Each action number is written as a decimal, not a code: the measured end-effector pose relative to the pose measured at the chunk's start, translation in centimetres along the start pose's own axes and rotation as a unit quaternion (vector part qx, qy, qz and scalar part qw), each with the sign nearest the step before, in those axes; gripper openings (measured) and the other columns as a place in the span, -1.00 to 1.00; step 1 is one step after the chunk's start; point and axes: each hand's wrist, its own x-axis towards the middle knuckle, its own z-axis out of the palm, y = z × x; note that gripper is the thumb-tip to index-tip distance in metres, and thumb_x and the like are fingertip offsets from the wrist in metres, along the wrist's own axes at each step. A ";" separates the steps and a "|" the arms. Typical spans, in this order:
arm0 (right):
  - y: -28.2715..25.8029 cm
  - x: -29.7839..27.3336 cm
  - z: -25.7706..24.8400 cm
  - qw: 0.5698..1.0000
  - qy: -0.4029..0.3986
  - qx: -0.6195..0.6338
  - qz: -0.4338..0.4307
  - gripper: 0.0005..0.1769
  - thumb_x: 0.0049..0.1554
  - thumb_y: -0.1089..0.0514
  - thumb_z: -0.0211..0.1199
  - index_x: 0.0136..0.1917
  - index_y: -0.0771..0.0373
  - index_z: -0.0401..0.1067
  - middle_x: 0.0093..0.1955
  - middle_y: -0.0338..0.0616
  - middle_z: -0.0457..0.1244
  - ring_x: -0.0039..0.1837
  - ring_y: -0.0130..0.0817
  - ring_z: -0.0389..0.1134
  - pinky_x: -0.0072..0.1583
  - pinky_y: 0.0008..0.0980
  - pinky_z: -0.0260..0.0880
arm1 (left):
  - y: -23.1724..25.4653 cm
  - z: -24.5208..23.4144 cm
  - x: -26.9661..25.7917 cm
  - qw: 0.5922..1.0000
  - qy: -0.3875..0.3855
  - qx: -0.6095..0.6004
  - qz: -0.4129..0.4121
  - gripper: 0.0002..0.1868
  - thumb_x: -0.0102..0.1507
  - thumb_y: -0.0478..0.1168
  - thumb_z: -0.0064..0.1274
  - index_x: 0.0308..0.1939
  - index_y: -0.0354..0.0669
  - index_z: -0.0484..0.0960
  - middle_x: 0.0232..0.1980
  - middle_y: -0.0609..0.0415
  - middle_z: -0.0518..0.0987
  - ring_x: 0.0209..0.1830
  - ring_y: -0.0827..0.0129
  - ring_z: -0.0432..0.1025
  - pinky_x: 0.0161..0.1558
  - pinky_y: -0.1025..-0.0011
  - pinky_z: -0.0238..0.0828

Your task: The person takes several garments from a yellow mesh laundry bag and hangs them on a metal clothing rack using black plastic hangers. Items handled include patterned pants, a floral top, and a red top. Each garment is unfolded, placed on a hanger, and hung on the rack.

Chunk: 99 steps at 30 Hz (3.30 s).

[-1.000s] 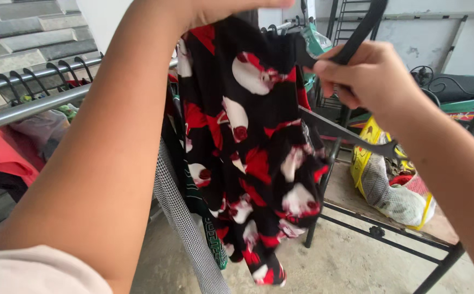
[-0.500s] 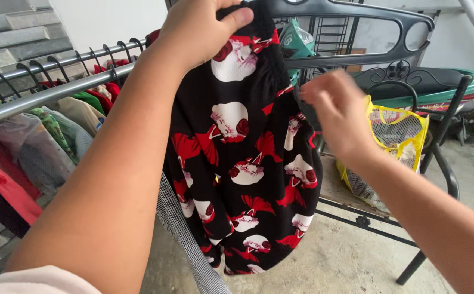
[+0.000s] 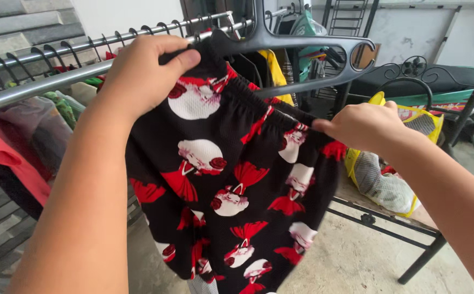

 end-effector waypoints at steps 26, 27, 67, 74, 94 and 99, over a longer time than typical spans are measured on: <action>-0.2 0.5 -8.8 0.921 0.158 0.299 -0.192 -0.55 0.16 -0.18 0.34 0.20 0.08 0.60 -0.02 -0.21 0.42 -0.04 -0.35 0.35 0.04 -0.31 0.35 | -1.6 -0.4 -4.2 0.997 -0.002 -0.078 -0.004 -0.57 0.30 0.05 0.21 0.10 -0.14 0.69 0.07 0.00 0.70 0.11 0.25 0.57 0.13 0.31 0.40; -0.7 0.2 -8.6 0.923 0.151 0.279 -0.219 -0.55 0.18 -0.18 0.31 0.21 0.10 0.58 -0.02 -0.23 0.40 -0.03 -0.38 0.33 0.02 -0.31 0.33 | -1.7 -0.2 -4.2 0.995 -0.001 -0.102 0.008 -0.58 0.32 0.05 0.20 0.10 -0.17 0.69 0.06 0.01 0.71 0.09 0.27 0.58 0.12 0.33 0.41; -32.3 2.2 -11.5 0.771 -0.123 0.545 -0.305 -0.46 0.00 0.34 0.13 0.24 0.15 0.57 0.42 -0.13 0.29 0.45 -0.28 0.21 0.43 -0.33 0.13 | -14.5 -6.4 -18.8 0.890 0.142 -0.179 -0.395 -0.61 0.27 0.01 0.09 0.04 -0.14 0.64 -0.01 0.05 0.68 0.00 0.36 0.55 0.05 0.35 0.46; -41.9 14.8 -9.6 0.828 -0.038 0.408 -0.383 -0.34 -0.07 0.37 0.21 0.30 0.03 0.55 0.54 -0.20 0.19 0.50 -0.22 0.15 0.44 -0.28 0.07 | -13.0 -6.6 -21.4 0.883 0.100 -0.277 -0.367 -0.59 0.28 -0.01 0.03 0.07 -0.20 0.62 0.04 0.06 0.70 0.08 0.37 0.57 0.14 0.39 0.43; -45.1 -0.2 1.2 0.871 -0.041 0.406 -0.272 -0.05 0.19 0.00 0.20 0.64 -0.15 -0.32 0.35 0.05 0.19 -0.06 0.05 0.47 -0.15 -0.03 0.56 | -14.8 -7.9 -24.0 0.858 0.047 -0.280 -0.428 -0.63 0.29 0.02 0.06 0.04 -0.13 0.62 -0.06 0.15 0.66 -0.08 0.49 0.50 -0.03 0.44 0.41; -43.9 0.0 2.3 0.868 -0.217 0.338 -0.291 -0.34 0.30 -0.21 -0.11 0.60 -0.14 -0.09 0.32 -0.26 0.26 0.06 -0.17 0.42 -0.07 -0.19 0.52 | -14.4 -6.0 -22.8 0.860 0.043 -0.302 -0.408 -0.64 0.28 0.01 0.07 -0.01 -0.16 0.65 -0.11 0.14 0.68 -0.13 0.47 0.51 -0.07 0.43 0.43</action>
